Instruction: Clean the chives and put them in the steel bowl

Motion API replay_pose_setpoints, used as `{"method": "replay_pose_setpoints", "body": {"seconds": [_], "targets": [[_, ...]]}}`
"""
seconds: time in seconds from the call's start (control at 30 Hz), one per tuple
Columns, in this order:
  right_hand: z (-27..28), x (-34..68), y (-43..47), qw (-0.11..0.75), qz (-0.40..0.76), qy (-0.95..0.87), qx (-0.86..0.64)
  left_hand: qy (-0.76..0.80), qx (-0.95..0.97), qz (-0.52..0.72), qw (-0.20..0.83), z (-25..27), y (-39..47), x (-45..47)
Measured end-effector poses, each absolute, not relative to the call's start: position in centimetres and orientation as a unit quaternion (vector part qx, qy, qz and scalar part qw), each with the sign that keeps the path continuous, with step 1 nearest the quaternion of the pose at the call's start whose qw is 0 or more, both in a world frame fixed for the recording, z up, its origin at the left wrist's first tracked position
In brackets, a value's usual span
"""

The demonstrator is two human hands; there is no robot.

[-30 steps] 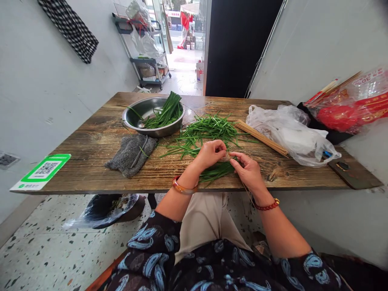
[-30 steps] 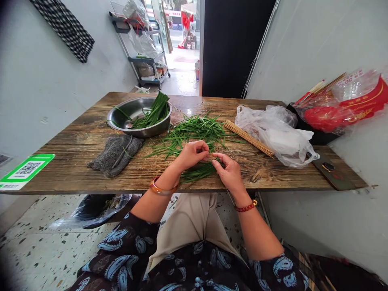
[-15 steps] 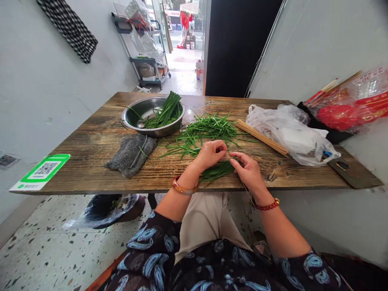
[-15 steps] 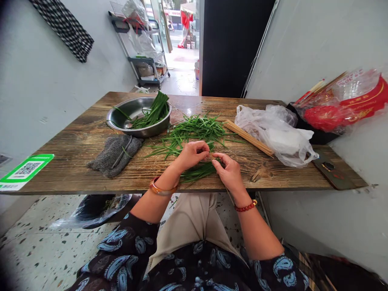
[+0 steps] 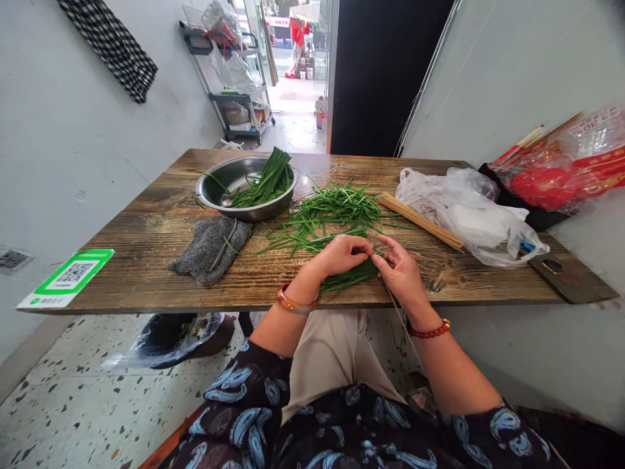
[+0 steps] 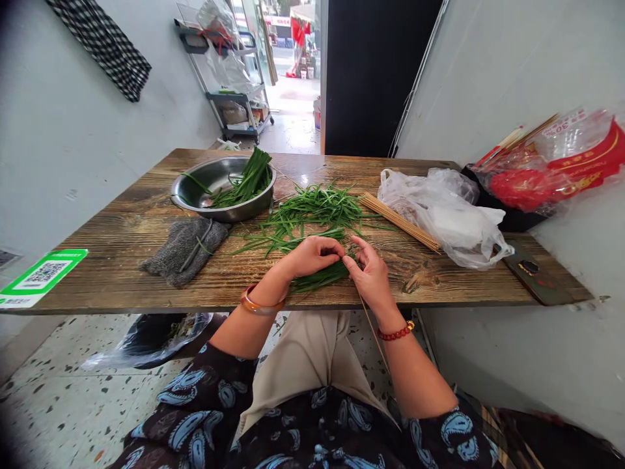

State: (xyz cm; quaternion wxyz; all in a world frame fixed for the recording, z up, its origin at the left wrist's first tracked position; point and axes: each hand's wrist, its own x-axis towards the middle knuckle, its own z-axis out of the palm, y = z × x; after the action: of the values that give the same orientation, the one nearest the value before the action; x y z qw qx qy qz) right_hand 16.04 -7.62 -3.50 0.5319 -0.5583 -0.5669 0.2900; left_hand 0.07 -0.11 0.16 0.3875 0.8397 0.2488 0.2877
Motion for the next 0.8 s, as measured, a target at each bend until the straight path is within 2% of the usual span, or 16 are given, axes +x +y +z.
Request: {"method": "replay_pose_setpoints", "body": {"seconds": [0.13,0.27,0.6,0.8], "targets": [[-3.7,16.1,-7.5,0.533,0.303,-0.564,-0.553,0.312,0.812,0.358,0.339,0.3,0.2,0.0],[-3.5,16.0,-7.6,0.529,0.307,-0.562,-0.557,0.422,0.755,0.44,0.24,-0.1,1.1,-0.4],[-3.7,16.0,-7.8,0.527,0.291,-0.573,-0.556,0.454,0.844,0.265,0.105,-0.3,0.9,-0.8],[-3.7,16.0,-7.7,0.522,0.276,-0.582,-0.559,0.462,0.856,0.221,0.065,-0.2,0.8,-0.6]]}}
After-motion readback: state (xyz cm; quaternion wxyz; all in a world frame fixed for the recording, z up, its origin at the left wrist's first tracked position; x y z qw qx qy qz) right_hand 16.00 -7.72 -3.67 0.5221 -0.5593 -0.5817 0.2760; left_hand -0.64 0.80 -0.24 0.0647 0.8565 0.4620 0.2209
